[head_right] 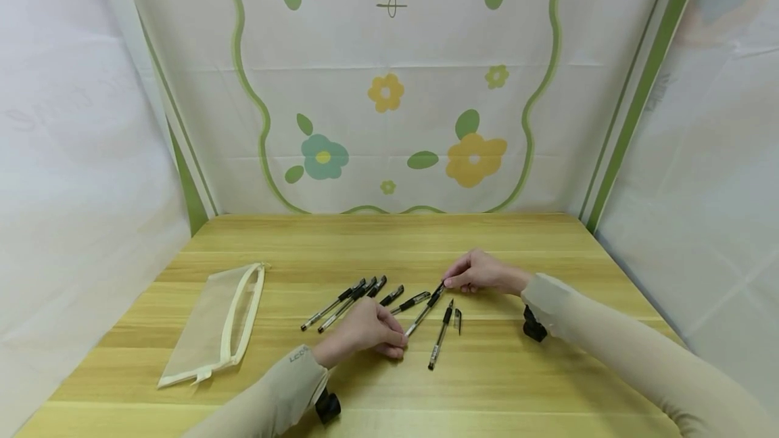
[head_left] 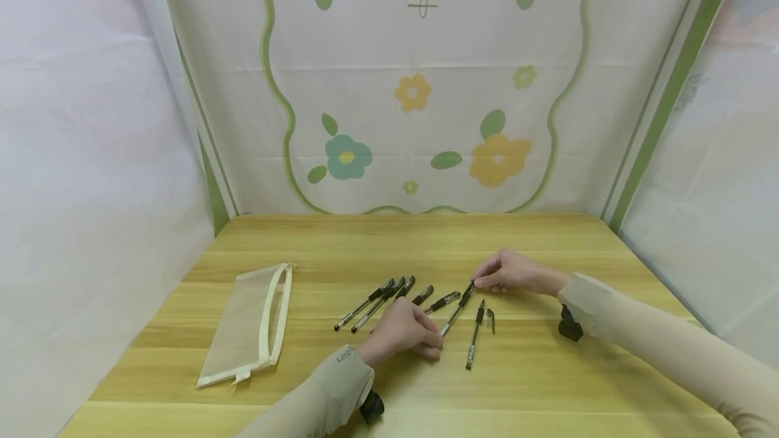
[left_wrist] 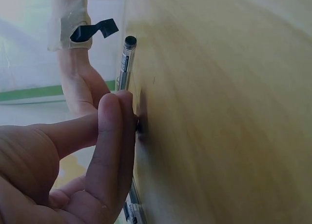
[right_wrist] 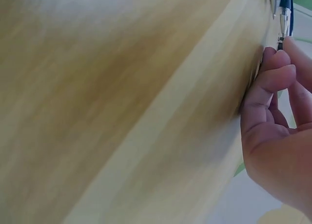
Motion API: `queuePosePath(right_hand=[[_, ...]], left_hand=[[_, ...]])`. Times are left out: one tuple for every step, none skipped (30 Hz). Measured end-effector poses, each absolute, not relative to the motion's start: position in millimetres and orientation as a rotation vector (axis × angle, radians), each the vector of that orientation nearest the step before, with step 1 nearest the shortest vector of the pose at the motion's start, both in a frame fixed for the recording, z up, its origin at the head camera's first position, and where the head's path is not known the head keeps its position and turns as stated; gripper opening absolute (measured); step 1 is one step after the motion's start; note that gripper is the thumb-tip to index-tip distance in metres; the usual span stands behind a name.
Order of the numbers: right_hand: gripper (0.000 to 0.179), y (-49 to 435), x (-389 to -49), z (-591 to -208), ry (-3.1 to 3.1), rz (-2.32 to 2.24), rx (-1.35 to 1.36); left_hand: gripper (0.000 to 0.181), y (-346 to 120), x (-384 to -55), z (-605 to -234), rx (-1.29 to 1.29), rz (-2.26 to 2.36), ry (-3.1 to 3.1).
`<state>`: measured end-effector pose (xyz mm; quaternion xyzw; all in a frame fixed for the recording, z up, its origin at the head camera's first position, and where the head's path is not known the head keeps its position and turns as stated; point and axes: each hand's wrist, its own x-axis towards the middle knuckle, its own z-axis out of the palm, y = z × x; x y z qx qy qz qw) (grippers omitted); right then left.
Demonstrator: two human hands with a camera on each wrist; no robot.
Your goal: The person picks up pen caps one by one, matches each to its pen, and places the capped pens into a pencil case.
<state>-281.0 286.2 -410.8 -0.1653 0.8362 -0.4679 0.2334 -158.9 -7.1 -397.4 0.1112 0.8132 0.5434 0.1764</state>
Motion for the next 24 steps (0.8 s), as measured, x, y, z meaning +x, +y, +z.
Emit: queuePosePath(right_hand=[[0.018, 286, -281, -411, 2.302, -1.278, -0.465], [0.018, 286, -281, -411, 2.307, -1.271, -0.476], [0.018, 285, -281, -412, 2.313, -1.266, -0.489], [0.017, 285, -281, -412, 2.321, -1.262, -0.502], [0.018, 285, -281, -412, 2.331, -1.258, -0.512], [0.017, 284, -280, -413, 2.339, -1.256, -0.508], [0.017, 284, -279, -413, 2.347, -1.257, -0.51], [0.017, 283, -278, -413, 2.353, -1.258, -0.511], [0.017, 283, -277, -412, 2.356, -1.263, -0.51], [0.017, 283, -276, -413, 2.36, -1.267, -0.507], [0.017, 283, -275, -412, 2.361, -1.272, -0.503], [0.017, 284, -274, -412, 2.358, -1.281, -0.497], [0.018, 285, -272, -412, 2.357, -1.293, -0.492], [0.019, 286, -271, -411, 2.357, -1.303, -0.484], [0.021, 288, -269, -411, 2.36, -1.314, -0.473], [0.023, 290, -267, -410, 2.363, -1.324, -0.467], [0.025, 293, -265, -409, 2.368, -1.334, -0.447], [0.028, 296, -263, -408, 2.377, -1.345, -0.43], [0.031, 299, -261, -407, 2.385, -1.361, -0.414], [0.033, 302, -259, -406, 2.387, -1.381, -0.392], [0.036, 305, -256, -405, 2.388, -1.401, -0.379], [0.038, 309, -254, -404, 2.388, -1.421, -0.365], [0.04, 312, -252, -403, 2.384, -1.444, -0.349], [0.041, 314, -250, -402, 2.378, -1.464, -0.337]], left_hand=[[0.01, -7, -159, -397, 0.316, 1.526, 2.313], [0.01, -7, -159, -397, 0.318, 1.516, 2.322], [0.01, -7, -158, -396, 0.319, 1.513, 2.323], [0.01, -6, -158, -396, 0.32, 1.512, 2.319], [0.01, -6, -158, -395, 0.323, 1.508, 2.322], [0.01, -6, -158, -395, 0.328, 1.504, 2.327], [0.01, -6, -158, -395, 0.33, 1.504, 2.331], [0.011, -6, -158, -394, 0.333, 1.502, 2.334], [0.011, -6, -158, -394, 0.337, 1.5, 2.341], [0.011, -5, -158, -394, 0.339, 1.505, 2.339], [0.011, -5, -158, -393, 0.339, 1.515, 2.33], [0.01, -5, -158, -393, 0.339, 1.531, 2.315], [0.008, -4, -158, -392, 0.34, 1.549, 2.295], [0.007, -4, -158, -392, 0.344, 1.565, 2.277], [0.006, -3, -159, -391, 0.348, 1.578, 2.267], [0.005, -3, -159, -390, 0.349, 1.594, 2.249], [0.004, -2, -158, -389, 0.35, 1.603, 2.242], [0.005, -2, -158, -389, 0.351, 1.606, 2.246], [0.006, -1, -158, -388, 0.354, 1.608, 2.251], [0.006, 1, -158, -387, 0.354, 1.613, 2.254], [0.007, 2, -158, -386, 0.349, 1.621, 2.255], [0.007, 4, -158, -386, 0.346, 1.632, 2.249], [0.008, 6, -158, -386, 0.345, 1.65, 2.246], [0.01, 9, -158, -386, 0.344, 1.668, 2.244]])
